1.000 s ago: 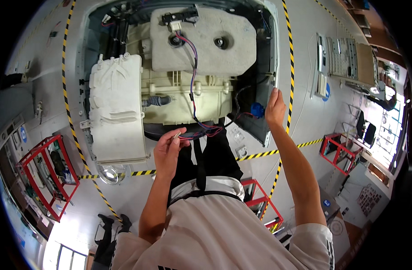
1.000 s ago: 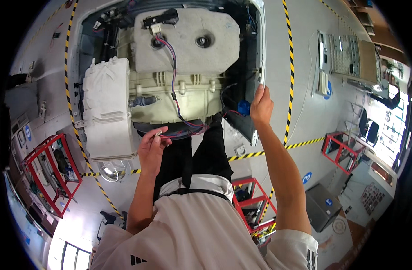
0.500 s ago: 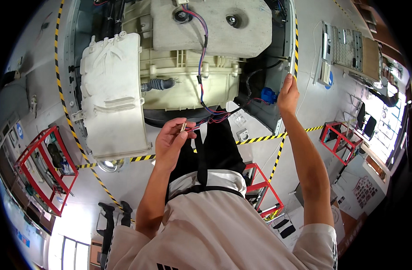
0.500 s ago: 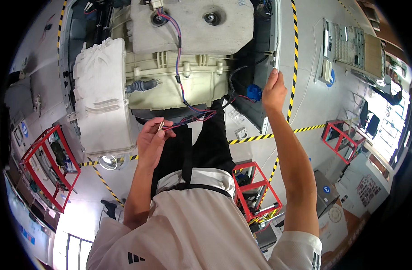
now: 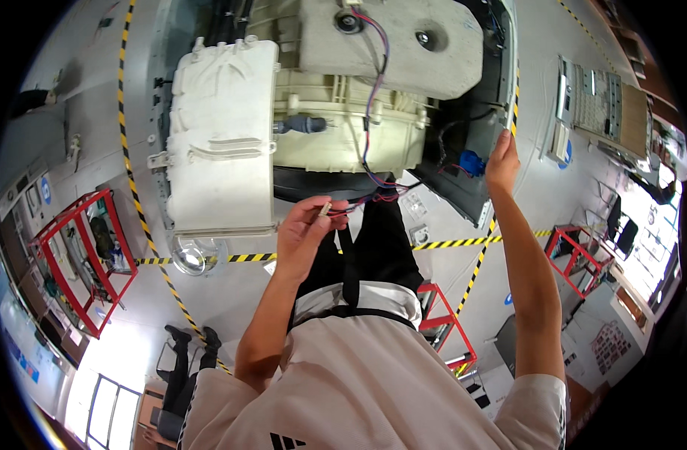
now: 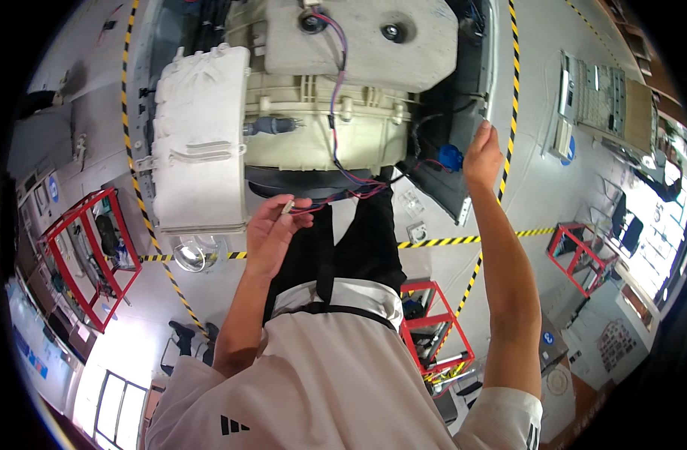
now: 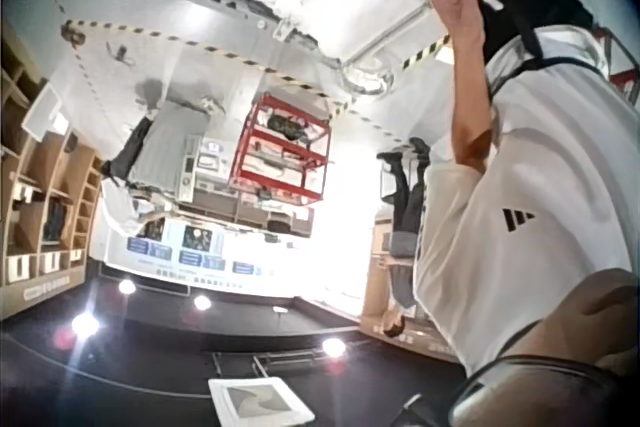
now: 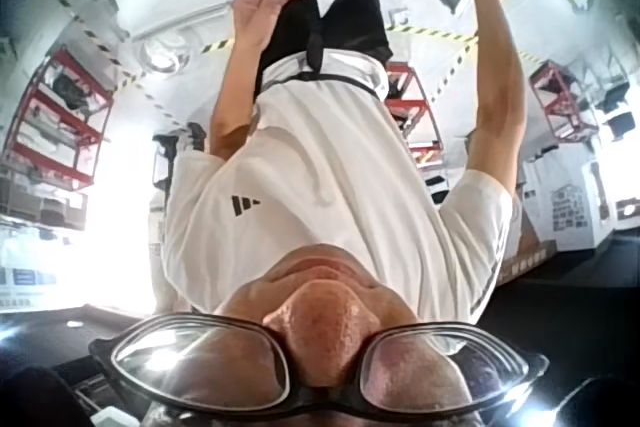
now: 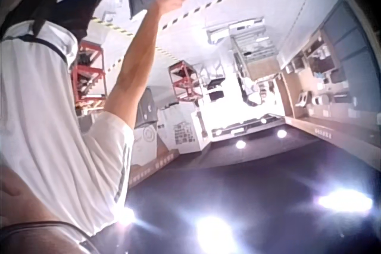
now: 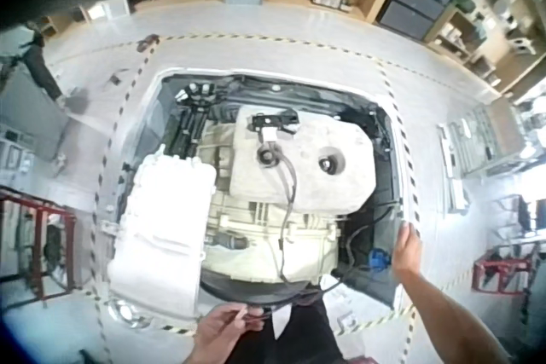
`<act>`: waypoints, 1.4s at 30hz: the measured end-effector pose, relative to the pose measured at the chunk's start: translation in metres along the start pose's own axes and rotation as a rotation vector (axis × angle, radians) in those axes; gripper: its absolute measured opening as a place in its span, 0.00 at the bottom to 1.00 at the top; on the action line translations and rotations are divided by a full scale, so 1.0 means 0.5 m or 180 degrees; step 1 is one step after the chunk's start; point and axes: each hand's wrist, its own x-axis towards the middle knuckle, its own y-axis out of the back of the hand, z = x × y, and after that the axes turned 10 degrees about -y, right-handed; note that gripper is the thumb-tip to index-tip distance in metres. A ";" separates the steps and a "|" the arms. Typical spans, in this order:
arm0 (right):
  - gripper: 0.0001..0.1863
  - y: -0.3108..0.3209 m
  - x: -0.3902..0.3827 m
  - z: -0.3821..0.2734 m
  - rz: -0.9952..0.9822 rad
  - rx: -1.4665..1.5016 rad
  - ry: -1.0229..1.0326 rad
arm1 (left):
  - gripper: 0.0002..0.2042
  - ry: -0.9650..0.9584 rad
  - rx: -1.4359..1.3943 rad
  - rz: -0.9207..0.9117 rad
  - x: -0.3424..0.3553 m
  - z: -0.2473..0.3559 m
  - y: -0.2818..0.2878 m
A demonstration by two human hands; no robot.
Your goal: The person handles the internal wiring and a black hose of a washing machine, then uses a pair of pliers to compress and position a metal clamp on the hose.
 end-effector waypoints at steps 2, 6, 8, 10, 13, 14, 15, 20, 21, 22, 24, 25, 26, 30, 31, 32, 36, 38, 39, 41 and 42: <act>0.24 -0.008 0.005 0.000 0.0062 0.0019 0.0086 | 0.14 0.0028 0.0020 0.0008 -0.007 -0.003 0.004; 0.24 -0.001 0.006 0.011 -0.0018 0.0085 0.0034 | 0.15 0.0045 0.0121 -0.0060 -0.016 0.007 -0.005; 0.25 0.003 0.003 0.005 -0.0069 0.0084 -0.0003 | 0.14 0.0001 0.0315 -0.0129 -0.022 0.006 -0.007; 0.25 0.009 0.002 0.001 -0.0099 0.0057 -0.0023 | 0.13 -0.0082 0.0613 -0.0141 -0.032 0.005 -0.010; 0.25 0.010 -0.001 -0.006 -0.0085 0.0024 -0.0005 | 0.13 -0.0031 0.0910 -0.0031 -0.045 0.012 -0.012; 0.25 0.005 0.000 0.000 -0.0039 0.0047 0.0052 | 0.13 0.0004 0.0997 0.0004 -0.049 0.015 -0.012; 0.25 -0.001 0.004 0.008 -0.0056 0.0034 0.0025 | 0.13 -0.0042 0.0989 0.0026 -0.052 0.010 -0.009; 0.23 -0.005 0.010 0.016 -0.0062 0.0134 -0.0008 | 0.13 -0.0025 0.1098 0.0126 -0.060 -0.006 -0.002; 0.23 -0.005 0.009 0.013 -0.0075 0.0115 -0.0055 | 0.13 0.0053 0.1126 0.0147 -0.062 -0.010 -0.001; 0.22 -0.006 0.009 0.012 -0.0047 0.0141 -0.0003 | 0.13 0.0054 0.1171 0.0201 -0.064 -0.016 0.001; 0.22 0.001 0.006 0.007 -0.0003 0.0186 0.0029 | 0.12 0.0060 0.1341 0.0196 -0.068 -0.017 0.003; 0.22 0.004 0.003 0.001 -0.0001 0.0232 0.0013 | 0.12 0.0029 0.1439 0.0185 -0.068 -0.014 0.001; 0.22 0.006 0.007 0.007 -0.0032 0.0183 0.0004 | 0.12 0.0006 0.1344 0.0230 -0.065 -0.012 -0.008; 0.22 0.011 0.005 0.000 -0.0132 0.0174 -0.0088 | 0.10 -0.0566 0.1091 0.0377 -0.026 0.028 -0.095; 0.21 0.011 0.005 0.000 -0.0134 0.0179 -0.0078 | 0.10 -0.0677 0.1073 0.0283 -0.008 0.038 -0.121; 0.21 0.010 0.005 0.000 -0.0136 0.0182 -0.0066 | 0.10 -0.0788 0.1052 0.0189 0.011 0.047 -0.144; 0.21 0.006 0.006 0.010 -0.0180 0.0136 -0.0083 | 0.11 -0.0990 0.1182 -0.0263 0.094 0.071 -0.214; 0.22 0.011 0.007 0.011 -0.0164 0.0180 -0.0096 | 0.11 -0.0976 0.1517 -0.0547 0.135 0.089 -0.238; 0.22 0.011 0.006 0.016 -0.0158 0.0199 -0.0119 | 0.12 -0.0953 0.1688 -0.0698 0.154 0.095 -0.250; 0.22 0.012 0.007 0.014 -0.0184 0.0197 -0.0201 | 0.12 -0.1172 0.1815 -0.0790 0.183 0.119 -0.282; 0.23 0.007 0.006 0.007 -0.0210 0.0203 -0.0225 | 0.12 -0.1354 0.1898 -0.0832 0.197 0.131 -0.291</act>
